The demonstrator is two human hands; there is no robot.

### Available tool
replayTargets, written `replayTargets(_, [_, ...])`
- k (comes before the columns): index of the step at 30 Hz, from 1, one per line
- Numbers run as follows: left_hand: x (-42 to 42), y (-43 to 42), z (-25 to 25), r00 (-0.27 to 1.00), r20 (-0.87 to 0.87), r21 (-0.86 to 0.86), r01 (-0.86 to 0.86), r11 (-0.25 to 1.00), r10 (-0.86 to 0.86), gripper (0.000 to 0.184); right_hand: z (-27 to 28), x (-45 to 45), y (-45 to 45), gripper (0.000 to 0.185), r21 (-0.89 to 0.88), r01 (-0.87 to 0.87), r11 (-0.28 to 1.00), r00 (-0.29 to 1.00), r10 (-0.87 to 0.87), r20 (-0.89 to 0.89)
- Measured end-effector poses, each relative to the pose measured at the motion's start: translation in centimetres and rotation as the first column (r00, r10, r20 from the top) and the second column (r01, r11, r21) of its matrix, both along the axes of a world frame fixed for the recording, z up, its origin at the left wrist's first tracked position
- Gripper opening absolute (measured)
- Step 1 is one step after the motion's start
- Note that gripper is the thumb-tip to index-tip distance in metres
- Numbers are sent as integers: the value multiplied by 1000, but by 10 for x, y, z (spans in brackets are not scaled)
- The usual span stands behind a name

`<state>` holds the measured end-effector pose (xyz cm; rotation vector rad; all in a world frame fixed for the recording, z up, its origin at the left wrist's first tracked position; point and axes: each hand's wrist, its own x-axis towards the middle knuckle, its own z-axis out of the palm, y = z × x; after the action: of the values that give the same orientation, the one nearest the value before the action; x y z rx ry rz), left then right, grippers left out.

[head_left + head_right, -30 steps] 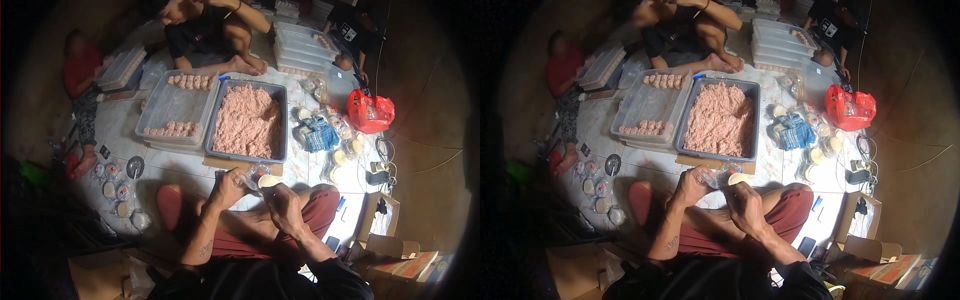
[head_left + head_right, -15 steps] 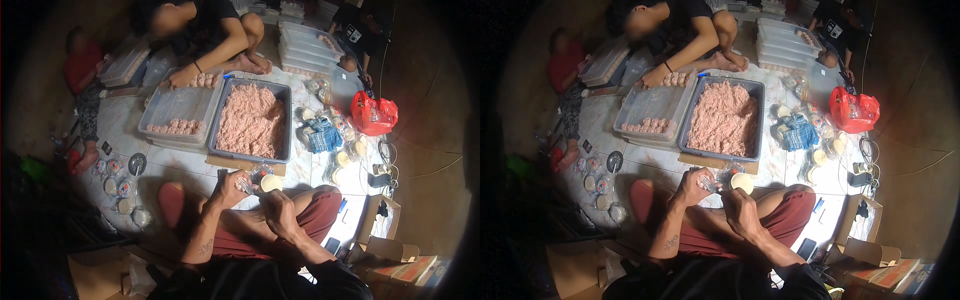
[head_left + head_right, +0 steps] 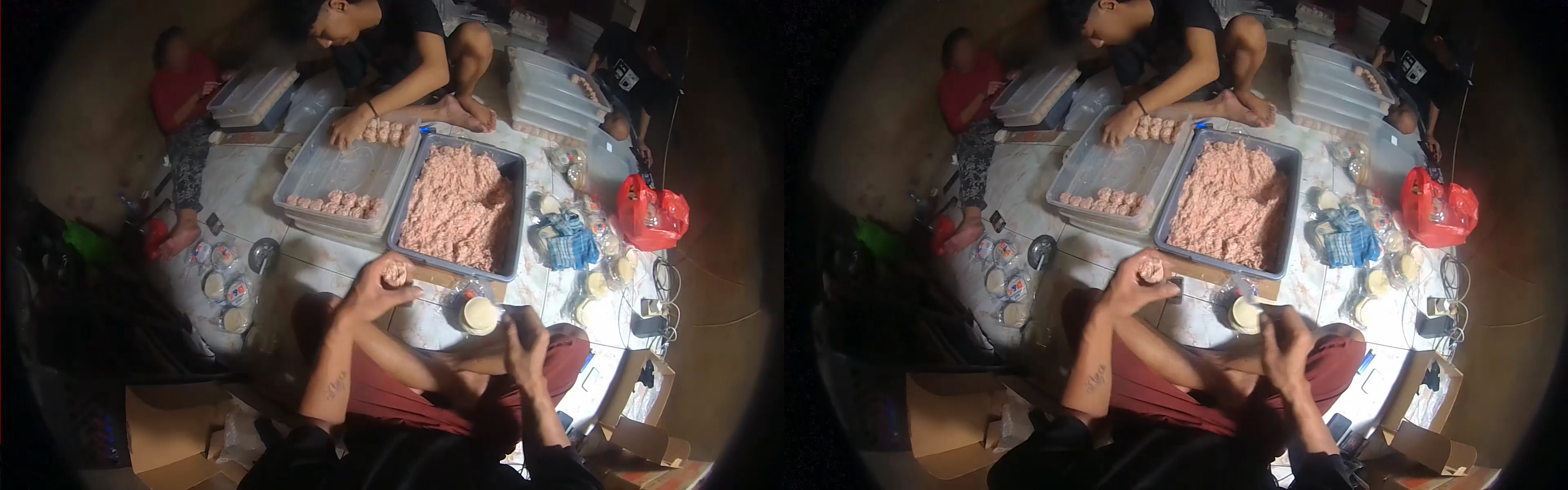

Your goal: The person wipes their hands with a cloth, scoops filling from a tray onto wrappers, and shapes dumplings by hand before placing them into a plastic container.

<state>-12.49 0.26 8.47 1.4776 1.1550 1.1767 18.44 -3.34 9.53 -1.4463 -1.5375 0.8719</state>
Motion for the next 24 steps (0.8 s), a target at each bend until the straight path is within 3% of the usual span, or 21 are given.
replayTargets(2, [-31, 10, 21, 988, 153, -225, 8, 974, 27, 36, -28, 25, 7, 11, 22, 35, 999, 999, -34, -21])
replayTargets(3, [-44, 14, 36, 992, 99, -256, -50, 965, 78, 36, -30, 36, 9, 11, 6, 33, 999, 999, -33, -14])
replayTargets(4, [-59, 22, 49, 991, 42, -279, -110, 954, 126, 36, -23, 49, 8, 22, -186, -6, 983, 999, -1, -40])
replayTargets(5, [-84, 36, 40, 951, -246, -7, -195, 981, 188, 36, -29, 56, 8, 15, -149, 15, 989, 999, -21, -40])
replayTargets(6, [-102, 47, 44, 910, -326, 25, -262, 965, 255, 36, -38, 63, 4, 10, -112, 40, 993, 998, -44, -40])
replayTargets(7, [-112, 58, 65, 801, -505, 165, -276, 947, 321, 32, -48, 69, -2, 10, -115, 39, 993, 998, -44, -48])
replayTargets(8, [-132, 75, 60, 805, -492, 193, -270, 943, 332, 25, -60, 73, -10, 8, -72, 118, 990, 993, -117, 13])
replayTargets(10, [-160, 106, 64, 786, -533, 95, -314, 945, 315, 20, -70, 76, -11, 8, -30, 199, 980, 978, -197, 63])
replayTargets(11, [-169, 121, 63, 782, -541, 93, -309, 946, 309, 20, -69, 76, -11, 8, -96, 171, 981, 984, -174, -31])
replayTargets(13, [-186, 148, 54, 770, -616, -2, -209, 978, 164, 19, -80, 84, -10, 7, -197, 119, 973, 982, -144, -119])
replayTargets(16, [-226, 188, 4, 712, -700, -92, -161, 983, 51, 16, -79, 71, 1, 8, -149, 205, 967, 968, -222, -112])
replayTargets(20, [-240, 208, -28, 559, -828, -166, -201, 965, -26, 42, -91, 77, 7, 8, -151, 167, 974, 970, -189, -151])
replayTargets(21, [-229, 203, -15, 543, -834, -224, -171, 959, -97, 57, -88, 75, 6, 8, -202, 176, 963, 957, -216, -194])
replayTargets(24, [-203, 196, 6, 468, -862, -341, -249, 907, -195, 64, -87, 77, 5, 7, -263, 189, 946, 954, -240, -181])
